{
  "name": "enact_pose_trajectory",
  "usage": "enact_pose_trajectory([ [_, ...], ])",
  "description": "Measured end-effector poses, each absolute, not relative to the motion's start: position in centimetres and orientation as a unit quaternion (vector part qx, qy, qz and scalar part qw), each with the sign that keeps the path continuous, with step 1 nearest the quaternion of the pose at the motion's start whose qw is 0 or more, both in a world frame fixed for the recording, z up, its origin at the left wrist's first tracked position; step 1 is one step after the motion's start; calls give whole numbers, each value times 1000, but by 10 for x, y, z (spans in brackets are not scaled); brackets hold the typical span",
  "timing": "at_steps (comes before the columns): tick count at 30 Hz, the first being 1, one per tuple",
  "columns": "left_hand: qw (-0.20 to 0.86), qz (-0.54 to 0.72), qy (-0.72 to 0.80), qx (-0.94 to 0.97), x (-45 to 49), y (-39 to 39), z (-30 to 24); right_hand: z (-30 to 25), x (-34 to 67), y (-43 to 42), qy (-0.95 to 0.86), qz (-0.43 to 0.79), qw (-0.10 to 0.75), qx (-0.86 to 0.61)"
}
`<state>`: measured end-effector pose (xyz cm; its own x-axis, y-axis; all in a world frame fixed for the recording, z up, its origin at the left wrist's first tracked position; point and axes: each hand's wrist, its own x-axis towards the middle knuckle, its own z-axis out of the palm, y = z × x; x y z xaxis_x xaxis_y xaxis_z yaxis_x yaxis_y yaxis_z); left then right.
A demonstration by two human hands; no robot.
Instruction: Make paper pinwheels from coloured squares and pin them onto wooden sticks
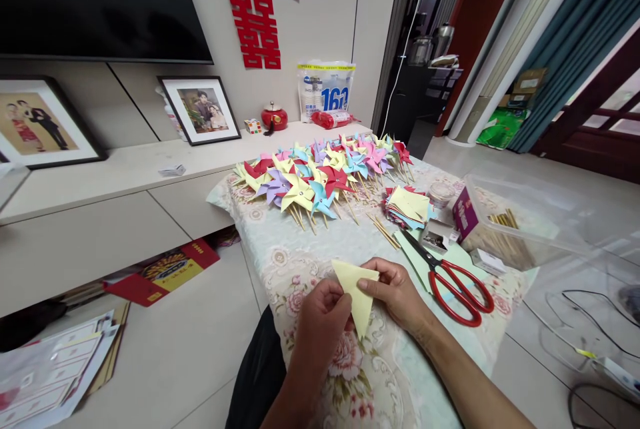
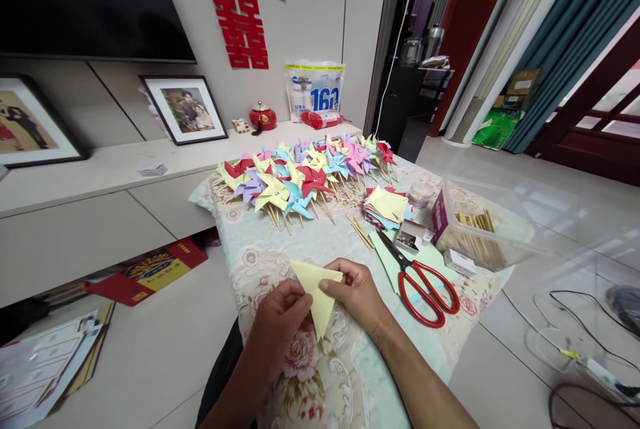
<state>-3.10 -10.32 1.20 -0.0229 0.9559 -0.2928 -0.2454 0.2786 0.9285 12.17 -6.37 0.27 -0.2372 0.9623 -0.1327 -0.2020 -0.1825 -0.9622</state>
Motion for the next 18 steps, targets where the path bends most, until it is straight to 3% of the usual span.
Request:
enact_pose_trajectory([
  [18, 620, 501, 514, 315, -31, -100, 10, 1, 124, -62, -535, 596, 454, -390],
])
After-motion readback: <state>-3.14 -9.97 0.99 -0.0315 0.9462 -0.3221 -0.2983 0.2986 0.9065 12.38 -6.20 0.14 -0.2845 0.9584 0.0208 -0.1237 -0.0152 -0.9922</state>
